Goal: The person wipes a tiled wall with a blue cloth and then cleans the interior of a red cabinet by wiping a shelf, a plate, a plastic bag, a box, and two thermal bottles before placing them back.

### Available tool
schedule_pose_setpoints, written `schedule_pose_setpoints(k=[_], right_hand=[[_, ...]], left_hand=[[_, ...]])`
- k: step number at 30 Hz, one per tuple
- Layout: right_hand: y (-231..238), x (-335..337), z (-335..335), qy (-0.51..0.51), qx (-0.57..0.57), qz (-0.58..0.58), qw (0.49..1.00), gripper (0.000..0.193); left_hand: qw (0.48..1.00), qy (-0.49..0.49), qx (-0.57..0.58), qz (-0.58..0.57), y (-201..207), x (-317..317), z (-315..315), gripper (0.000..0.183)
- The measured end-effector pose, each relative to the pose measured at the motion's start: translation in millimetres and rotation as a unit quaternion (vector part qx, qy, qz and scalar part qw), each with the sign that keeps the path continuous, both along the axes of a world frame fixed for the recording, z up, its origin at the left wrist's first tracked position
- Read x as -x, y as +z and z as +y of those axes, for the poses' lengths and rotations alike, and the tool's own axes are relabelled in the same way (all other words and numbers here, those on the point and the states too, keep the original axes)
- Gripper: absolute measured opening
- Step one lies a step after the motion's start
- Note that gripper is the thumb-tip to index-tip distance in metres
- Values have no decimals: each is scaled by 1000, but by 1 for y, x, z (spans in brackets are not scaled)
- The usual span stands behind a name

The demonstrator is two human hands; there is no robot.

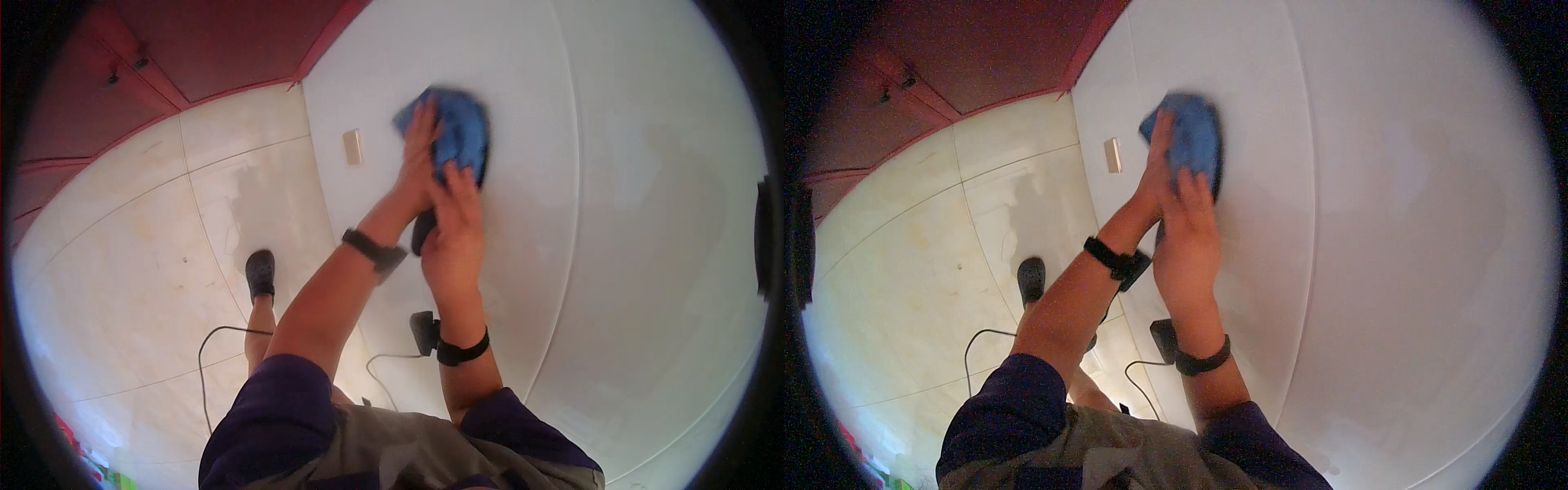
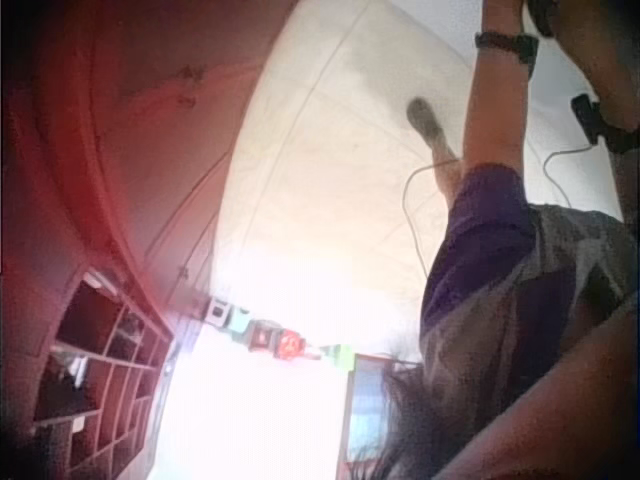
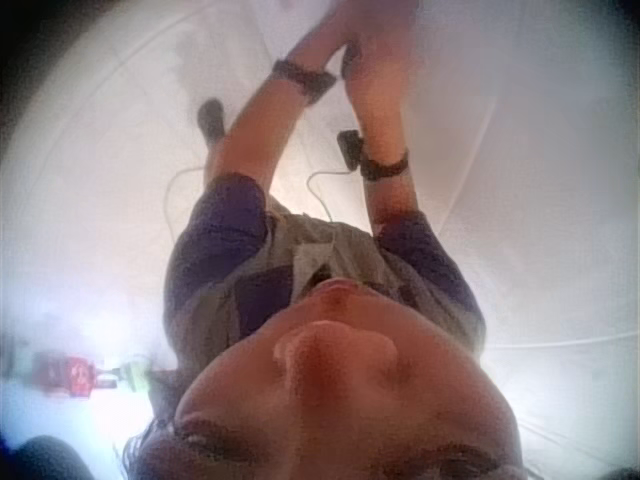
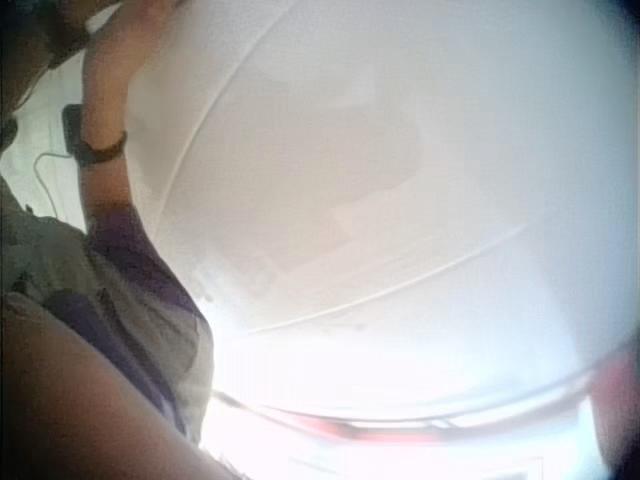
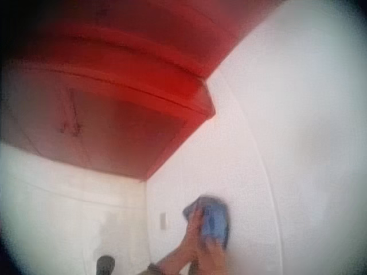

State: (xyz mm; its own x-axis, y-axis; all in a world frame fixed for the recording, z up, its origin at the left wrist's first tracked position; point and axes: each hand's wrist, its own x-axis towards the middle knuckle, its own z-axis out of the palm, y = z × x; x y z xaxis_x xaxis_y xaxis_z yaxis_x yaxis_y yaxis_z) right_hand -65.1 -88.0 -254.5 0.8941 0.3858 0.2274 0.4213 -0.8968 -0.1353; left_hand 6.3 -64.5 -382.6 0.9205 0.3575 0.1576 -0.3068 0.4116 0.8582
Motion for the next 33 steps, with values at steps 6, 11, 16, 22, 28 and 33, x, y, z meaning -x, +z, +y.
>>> schedule_pose_setpoints(k=[6, 11, 16, 22, 28, 33], right_hand=[[-35, 100, -63, -33, 80, 214, 973, 47], [46, 147, -94, -54, 46, 175, 982, 49], [133, 191, -119, -73, 20, -55, 996, 49], [110, 226, -155, -42, 16, -91, 995, 54], [13, 255, -194, -97, -51, 143, 984, 40], [28, 235, -177, -22, -61, 164, 984, 43]], left_hand=[[947, -255, 176, 84, -109, 167, -100, 67], [992, -118, -45, 12, -16, 206, -136, 58], [964, 25, -216, -153, 170, 173, -97, 53], [921, 163, -269, -230, 122, 181, -145, 48], [789, -188, 513, 282, -12, 275, -199, 56], [905, -280, 236, 217, -90, 310, -194, 60]])
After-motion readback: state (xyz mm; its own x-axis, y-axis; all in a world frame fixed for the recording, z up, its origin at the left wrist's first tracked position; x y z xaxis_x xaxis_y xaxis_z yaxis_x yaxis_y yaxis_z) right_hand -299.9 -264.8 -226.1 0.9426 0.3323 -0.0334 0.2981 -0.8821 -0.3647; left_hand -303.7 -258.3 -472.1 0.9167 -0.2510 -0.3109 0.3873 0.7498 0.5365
